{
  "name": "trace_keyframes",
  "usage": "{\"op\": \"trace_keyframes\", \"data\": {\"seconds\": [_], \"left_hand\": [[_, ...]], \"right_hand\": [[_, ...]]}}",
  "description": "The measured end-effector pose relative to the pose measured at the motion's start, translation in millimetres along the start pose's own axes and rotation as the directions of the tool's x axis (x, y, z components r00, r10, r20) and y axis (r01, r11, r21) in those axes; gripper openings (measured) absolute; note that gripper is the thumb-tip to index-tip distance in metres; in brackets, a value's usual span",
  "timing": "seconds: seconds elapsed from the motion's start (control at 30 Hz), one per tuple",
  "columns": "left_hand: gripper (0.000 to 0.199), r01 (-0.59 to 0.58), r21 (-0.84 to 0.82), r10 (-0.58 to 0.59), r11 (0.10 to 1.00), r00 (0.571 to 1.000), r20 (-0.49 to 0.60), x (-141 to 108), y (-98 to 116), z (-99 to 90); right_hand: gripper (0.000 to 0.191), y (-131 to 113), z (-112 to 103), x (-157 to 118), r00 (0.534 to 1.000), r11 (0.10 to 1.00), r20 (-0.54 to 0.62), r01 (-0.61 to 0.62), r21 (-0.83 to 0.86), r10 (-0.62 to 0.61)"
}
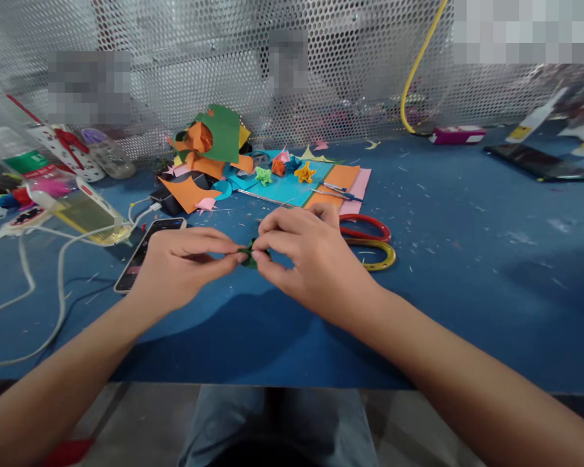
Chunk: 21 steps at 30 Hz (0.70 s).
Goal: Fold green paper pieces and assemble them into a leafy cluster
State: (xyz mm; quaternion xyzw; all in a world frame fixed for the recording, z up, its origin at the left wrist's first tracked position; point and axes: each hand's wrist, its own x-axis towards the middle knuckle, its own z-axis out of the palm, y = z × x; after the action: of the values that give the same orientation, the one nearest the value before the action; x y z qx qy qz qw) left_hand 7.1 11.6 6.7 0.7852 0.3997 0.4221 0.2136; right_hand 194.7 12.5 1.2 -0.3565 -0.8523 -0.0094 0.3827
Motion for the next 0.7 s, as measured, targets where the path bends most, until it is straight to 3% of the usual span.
{"op": "trace_keyframes", "data": {"seconds": [0.3, 0.5, 0.7], "left_hand": [[0.004, 0.005, 0.04, -0.007, 0.999, 0.998, 0.066, 0.8, 6.3, -2.3], [0.01, -0.105, 0.128, 0.101, 0.986, 0.994, 0.039, -0.3, 3.0, 0.5], [0.009, -0.261, 0.22, 0.274, 0.94, 0.961, -0.03, 0.8, 1.4, 1.1]], "right_hand": [[0.013, 1.5, -4.7, -1.9, 0.993, 0.997, 0.095, 0.074, -0.004, -0.074], [0.014, 2.1, -5.0, -0.7, 0.993, 0.994, 0.077, 0.099, -0.056, -0.094], [0.011, -2.5, -2.3, -1.0, 1.0, 0.995, -0.003, 0.017, -0.098, -0.018]]}}
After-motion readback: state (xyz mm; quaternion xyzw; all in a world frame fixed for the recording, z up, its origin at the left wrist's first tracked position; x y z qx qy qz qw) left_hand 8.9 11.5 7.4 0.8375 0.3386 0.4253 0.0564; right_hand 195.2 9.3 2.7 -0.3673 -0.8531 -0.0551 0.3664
